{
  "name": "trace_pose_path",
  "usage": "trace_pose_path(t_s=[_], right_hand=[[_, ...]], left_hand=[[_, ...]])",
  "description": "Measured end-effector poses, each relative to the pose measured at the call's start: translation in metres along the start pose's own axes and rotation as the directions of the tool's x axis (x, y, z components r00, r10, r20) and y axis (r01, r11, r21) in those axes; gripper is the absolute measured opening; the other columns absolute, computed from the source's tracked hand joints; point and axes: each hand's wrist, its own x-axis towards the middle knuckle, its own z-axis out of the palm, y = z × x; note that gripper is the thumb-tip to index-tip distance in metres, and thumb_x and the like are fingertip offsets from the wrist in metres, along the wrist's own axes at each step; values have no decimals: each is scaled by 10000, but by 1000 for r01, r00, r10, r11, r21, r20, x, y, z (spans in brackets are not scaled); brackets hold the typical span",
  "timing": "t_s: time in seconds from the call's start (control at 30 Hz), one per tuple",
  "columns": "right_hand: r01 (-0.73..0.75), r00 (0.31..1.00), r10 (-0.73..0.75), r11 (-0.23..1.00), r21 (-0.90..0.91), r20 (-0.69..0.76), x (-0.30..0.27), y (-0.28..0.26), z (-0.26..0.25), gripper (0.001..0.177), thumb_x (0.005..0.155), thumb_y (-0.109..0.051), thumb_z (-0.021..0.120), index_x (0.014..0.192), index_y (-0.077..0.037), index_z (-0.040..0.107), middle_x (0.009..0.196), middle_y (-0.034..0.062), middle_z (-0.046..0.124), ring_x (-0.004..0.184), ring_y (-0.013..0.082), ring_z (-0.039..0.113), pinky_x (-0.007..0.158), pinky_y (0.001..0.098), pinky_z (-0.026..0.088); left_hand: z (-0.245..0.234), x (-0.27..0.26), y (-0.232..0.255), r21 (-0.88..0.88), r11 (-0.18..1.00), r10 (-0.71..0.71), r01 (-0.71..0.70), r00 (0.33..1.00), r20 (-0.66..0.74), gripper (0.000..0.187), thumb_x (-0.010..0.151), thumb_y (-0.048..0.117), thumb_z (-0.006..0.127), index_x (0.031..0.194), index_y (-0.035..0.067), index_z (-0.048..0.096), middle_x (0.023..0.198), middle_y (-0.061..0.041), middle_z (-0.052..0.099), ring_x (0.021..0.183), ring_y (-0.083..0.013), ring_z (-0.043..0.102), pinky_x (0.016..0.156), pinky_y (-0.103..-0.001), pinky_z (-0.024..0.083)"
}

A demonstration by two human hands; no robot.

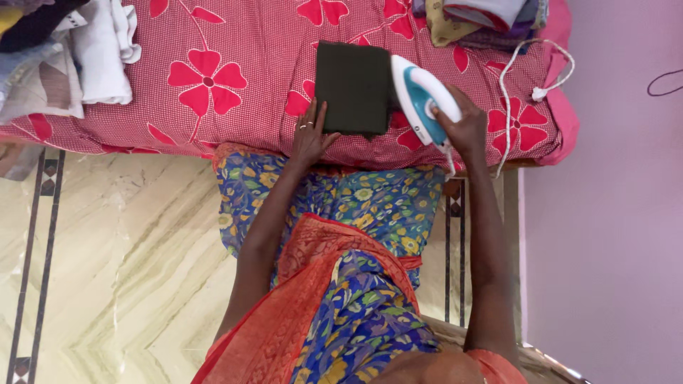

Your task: The person irons a purple polka-dotted cloth and a dark green cloth on a floral-patterned ironing board. They use a handheld electric iron to smooth each item, folding them after ironing.

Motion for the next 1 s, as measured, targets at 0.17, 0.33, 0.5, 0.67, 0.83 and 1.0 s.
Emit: trace_pose_path(t_s=[0.17,0.33,0.5,0.67,0.83,1.0], right_hand=[[160,977,-170,984,83,131,27,-42,70,591,896,-232,796,1451,-135,618,1291,179,723,1037,256,775,872,369,617],[105,954,-117,993,59,277,45,-36,140,607,890,-248,800,1461,-198,602,1291,162,713,1083,295,742,914,412,583],[163,957,-177,983,79,230,61,-16,159,611,894,-213,793,1470,-192,589,1323,142,709,1119,313,731,946,409,574],[113,961,-112,994,12,252,76,-10,154,609,886,-212,792,1463,-198,599,1268,137,725,1056,312,739,901,413,578],[94,981,-101,994,47,164,87,-2,156,601,870,-205,788,1445,-198,612,1195,155,750,1019,298,766,874,407,596],[-1,999,3,999,-48,40,95,15,161,590,888,-196,792,1449,-179,610,1132,189,757,987,318,763,853,424,588]], left_hand=[[19,-17,8,-243,968,-121,64,967,-226,1007,1001,617,597,1664,70,72,1717,-233,75,1577,-410,185,1227,-601,226],[40,-27,8,-130,974,-206,186,965,-163,820,1094,536,486,1713,123,139,1770,-211,73,1638,-398,139,1309,-585,144],[28,-33,14,129,989,-55,77,984,-168,846,1004,627,537,1656,168,256,1737,-114,117,1584,-436,97,1262,-605,116],[18,-29,18,88,993,-64,73,994,-93,888,983,636,548,1651,125,262,1736,-68,143,1579,-443,77,1247,-644,113],[15,-29,21,124,989,-77,85,995,-66,890,990,626,554,1659,124,249,1743,-57,138,1588,-434,71,1253,-635,122],[16,-29,20,163,983,-82,88,996,-44,900,984,622,557,1662,128,231,1743,-53,112,1585,-429,62,1253,-638,118]])
